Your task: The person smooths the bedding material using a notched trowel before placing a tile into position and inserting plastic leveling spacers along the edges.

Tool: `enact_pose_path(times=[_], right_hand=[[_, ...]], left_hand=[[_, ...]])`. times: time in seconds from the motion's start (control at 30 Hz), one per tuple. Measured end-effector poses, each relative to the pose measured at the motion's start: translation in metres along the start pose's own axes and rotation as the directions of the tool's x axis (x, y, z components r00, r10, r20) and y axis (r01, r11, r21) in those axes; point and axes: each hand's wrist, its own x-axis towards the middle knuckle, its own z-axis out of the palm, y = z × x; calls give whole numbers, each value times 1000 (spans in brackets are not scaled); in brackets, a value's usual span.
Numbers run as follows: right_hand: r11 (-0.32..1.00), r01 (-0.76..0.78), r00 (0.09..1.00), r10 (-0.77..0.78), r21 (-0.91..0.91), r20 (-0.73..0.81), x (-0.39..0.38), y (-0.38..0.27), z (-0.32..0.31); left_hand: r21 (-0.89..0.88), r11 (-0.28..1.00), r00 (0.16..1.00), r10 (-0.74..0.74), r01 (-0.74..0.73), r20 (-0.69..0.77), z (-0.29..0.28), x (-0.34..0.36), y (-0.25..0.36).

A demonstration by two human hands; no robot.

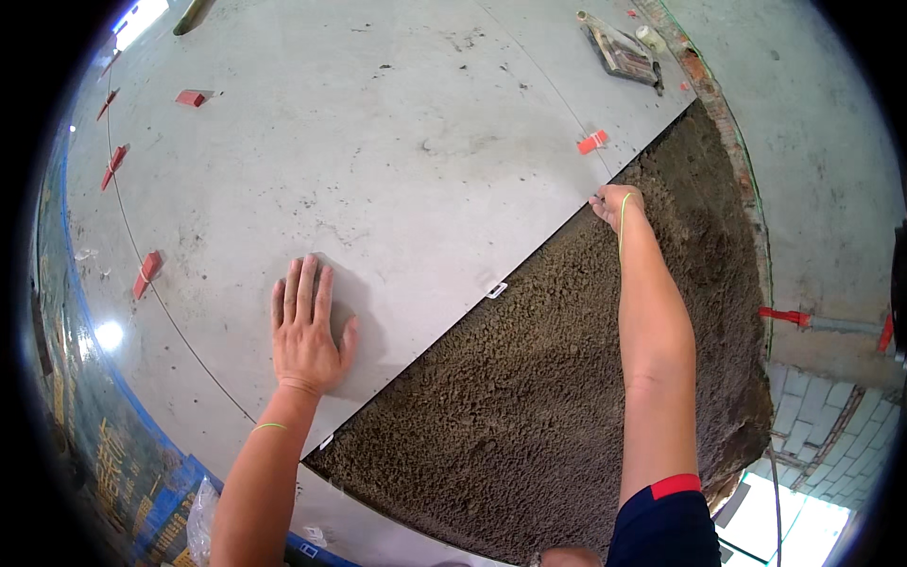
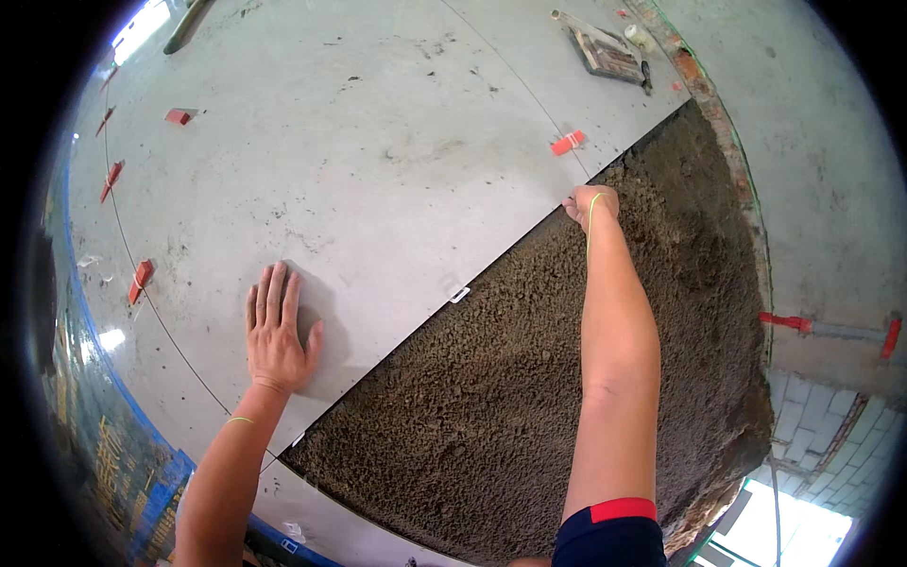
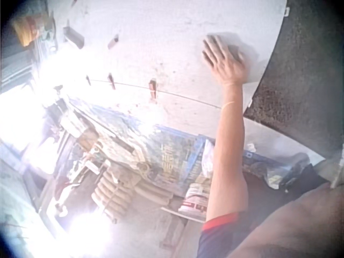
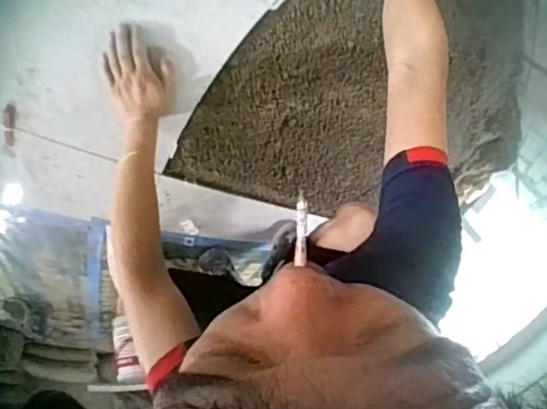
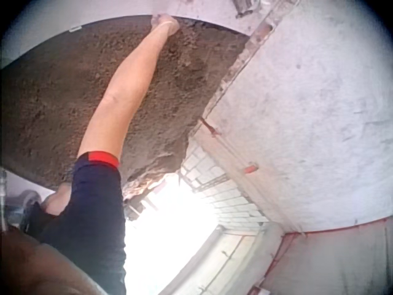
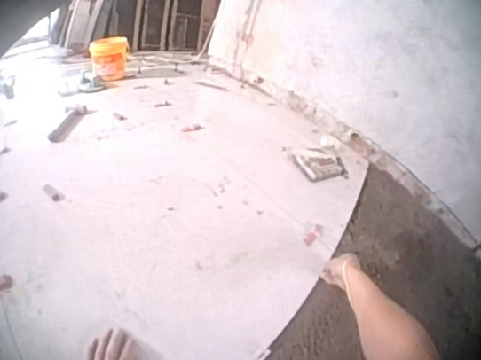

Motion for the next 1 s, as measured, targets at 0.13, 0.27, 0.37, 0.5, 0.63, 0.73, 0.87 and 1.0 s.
enact_pose_path(times=[0.13, 0.27, 0.37, 0.5, 0.63, 0.73, 0.87, 1.0], right_hand=[[1000, 9, 997, -10, -21, -75, 15, 3, 6], [993, -47, 993, 58, 109, -100, 13, 11, 9], [971, -104, 985, 130, 213, -112, 18, 10, 15], [972, -118, 992, 124, 203, -20, 31, 13, 1], [979, -94, 994, 101, 178, -34, 49, 20, 4], [958, -111, 988, 76, 265, 138, 31, 14, 2], [989, -42, 996, 31, 145, 78, -1, 9, -23], [943, 147, 986, -162, 298, 29, -62, 22, -38]], left_hand=[[-24, 1000, 999, -11, 11, 30, 0, 3, 2], [-31, 999, 1000, -15, 15, 17, 0, 0, 0], [-32, 999, 1000, -10, 10, -7, -1, -2, -4], [-43, 999, 1000, -7, 7, -7, 1, -2, 0], [-45, 999, 1000, 1, -2, -22, 0, 1, 3], [-11, 1000, 998, 16, -17, -62, 4, -2, -3], [-10, 1000, 998, 13, -13, -69, 5, -1, 2], [13, 1000, 999, -5, 6, -50, -2, -2, 6]])
